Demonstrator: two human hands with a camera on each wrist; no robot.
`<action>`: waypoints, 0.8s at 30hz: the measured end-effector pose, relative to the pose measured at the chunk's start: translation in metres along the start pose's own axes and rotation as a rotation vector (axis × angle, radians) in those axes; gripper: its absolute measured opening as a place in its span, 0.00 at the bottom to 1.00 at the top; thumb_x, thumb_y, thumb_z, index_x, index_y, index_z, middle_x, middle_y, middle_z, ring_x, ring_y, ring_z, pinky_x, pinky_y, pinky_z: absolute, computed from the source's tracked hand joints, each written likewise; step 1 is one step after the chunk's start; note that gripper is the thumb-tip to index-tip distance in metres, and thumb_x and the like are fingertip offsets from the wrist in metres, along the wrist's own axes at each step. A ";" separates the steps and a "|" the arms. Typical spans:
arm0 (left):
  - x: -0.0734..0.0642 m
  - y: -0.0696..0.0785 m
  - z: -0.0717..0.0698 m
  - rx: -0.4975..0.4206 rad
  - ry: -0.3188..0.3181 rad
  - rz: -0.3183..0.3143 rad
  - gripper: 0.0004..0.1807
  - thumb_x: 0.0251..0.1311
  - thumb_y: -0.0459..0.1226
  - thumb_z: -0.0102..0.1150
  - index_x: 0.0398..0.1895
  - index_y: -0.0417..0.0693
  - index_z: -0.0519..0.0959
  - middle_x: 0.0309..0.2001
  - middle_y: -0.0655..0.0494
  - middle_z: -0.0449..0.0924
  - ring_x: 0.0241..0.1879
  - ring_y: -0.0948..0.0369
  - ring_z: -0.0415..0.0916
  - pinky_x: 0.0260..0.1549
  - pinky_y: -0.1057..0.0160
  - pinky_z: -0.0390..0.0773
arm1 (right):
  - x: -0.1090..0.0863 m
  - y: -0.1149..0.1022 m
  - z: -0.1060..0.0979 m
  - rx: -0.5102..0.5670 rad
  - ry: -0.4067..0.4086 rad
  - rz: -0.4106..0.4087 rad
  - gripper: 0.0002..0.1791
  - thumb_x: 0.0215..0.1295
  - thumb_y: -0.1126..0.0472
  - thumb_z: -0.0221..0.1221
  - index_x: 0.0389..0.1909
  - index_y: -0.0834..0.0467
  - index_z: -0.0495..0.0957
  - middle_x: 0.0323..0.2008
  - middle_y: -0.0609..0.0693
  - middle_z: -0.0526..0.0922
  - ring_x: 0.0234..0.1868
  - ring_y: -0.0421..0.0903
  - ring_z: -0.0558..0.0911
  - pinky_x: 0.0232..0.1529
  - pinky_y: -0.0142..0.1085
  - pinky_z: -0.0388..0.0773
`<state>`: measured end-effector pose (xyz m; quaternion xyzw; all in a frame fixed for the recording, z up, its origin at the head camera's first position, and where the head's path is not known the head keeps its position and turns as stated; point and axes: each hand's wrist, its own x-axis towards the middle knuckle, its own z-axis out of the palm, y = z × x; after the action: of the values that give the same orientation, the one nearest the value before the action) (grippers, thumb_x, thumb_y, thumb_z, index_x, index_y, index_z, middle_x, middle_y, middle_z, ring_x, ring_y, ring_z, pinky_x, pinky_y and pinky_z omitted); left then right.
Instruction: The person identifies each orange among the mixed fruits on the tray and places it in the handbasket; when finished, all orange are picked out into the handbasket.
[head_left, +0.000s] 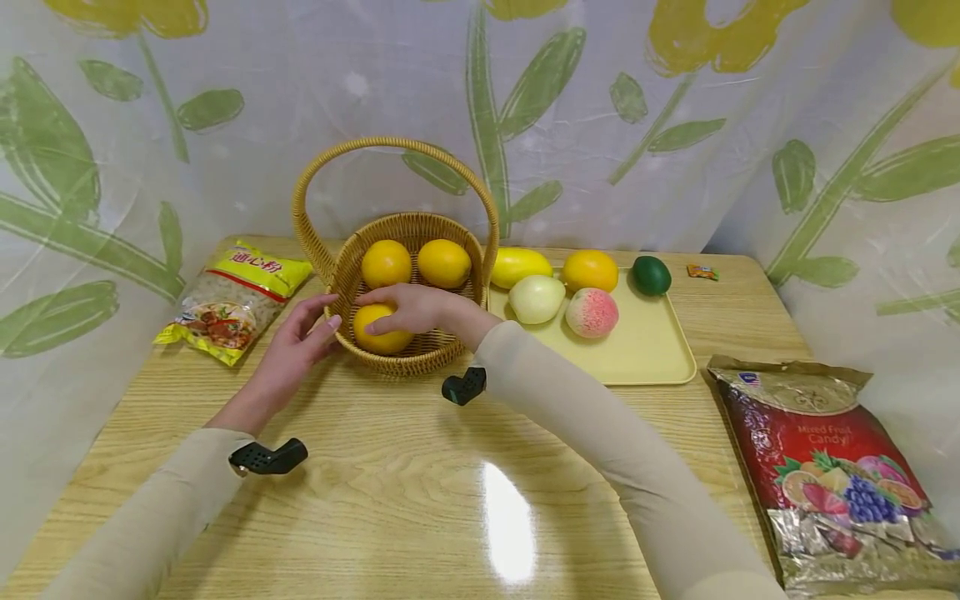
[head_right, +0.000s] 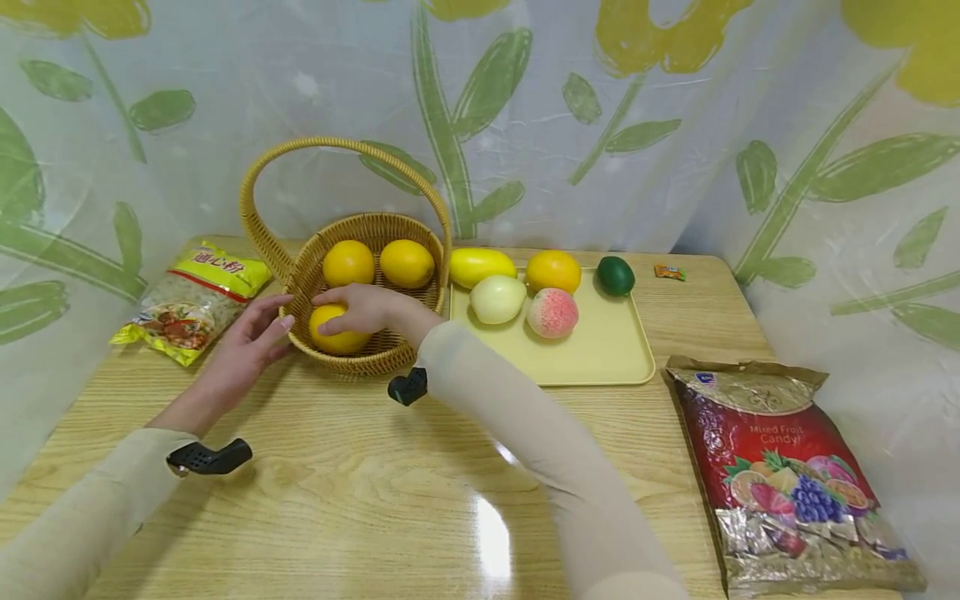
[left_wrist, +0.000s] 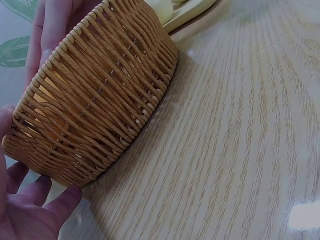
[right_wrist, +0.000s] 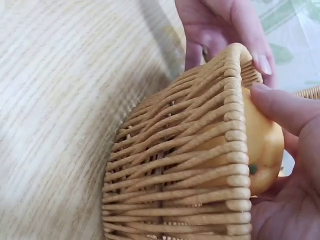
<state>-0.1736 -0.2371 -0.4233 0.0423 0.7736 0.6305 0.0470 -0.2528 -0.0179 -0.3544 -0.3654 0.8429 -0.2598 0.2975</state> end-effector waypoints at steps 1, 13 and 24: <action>0.000 0.000 0.000 0.000 -0.001 -0.001 0.33 0.73 0.50 0.47 0.74 0.46 0.55 0.75 0.44 0.48 0.69 0.53 0.55 0.60 0.58 0.73 | 0.000 0.000 -0.001 -0.009 -0.011 0.006 0.34 0.71 0.46 0.55 0.75 0.46 0.59 0.75 0.47 0.57 0.74 0.45 0.55 0.74 0.41 0.52; 0.000 -0.004 -0.001 -0.082 -0.003 0.032 0.29 0.73 0.45 0.49 0.73 0.46 0.58 0.74 0.40 0.49 0.67 0.52 0.59 0.54 0.67 0.77 | -0.005 -0.003 -0.015 -0.238 -0.116 0.045 0.38 0.71 0.43 0.55 0.77 0.43 0.51 0.76 0.47 0.52 0.75 0.45 0.52 0.75 0.39 0.48; 0.001 -0.003 -0.001 -0.058 -0.006 0.023 0.31 0.73 0.46 0.49 0.73 0.45 0.57 0.74 0.42 0.49 0.65 0.58 0.61 0.54 0.68 0.76 | 0.005 -0.004 -0.005 -0.157 -0.037 0.049 0.38 0.71 0.42 0.54 0.77 0.45 0.51 0.76 0.46 0.55 0.74 0.46 0.56 0.74 0.40 0.52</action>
<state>-0.1743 -0.2382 -0.4262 0.0518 0.7543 0.6530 0.0431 -0.2575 -0.0235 -0.3495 -0.3716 0.8637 -0.1790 0.2896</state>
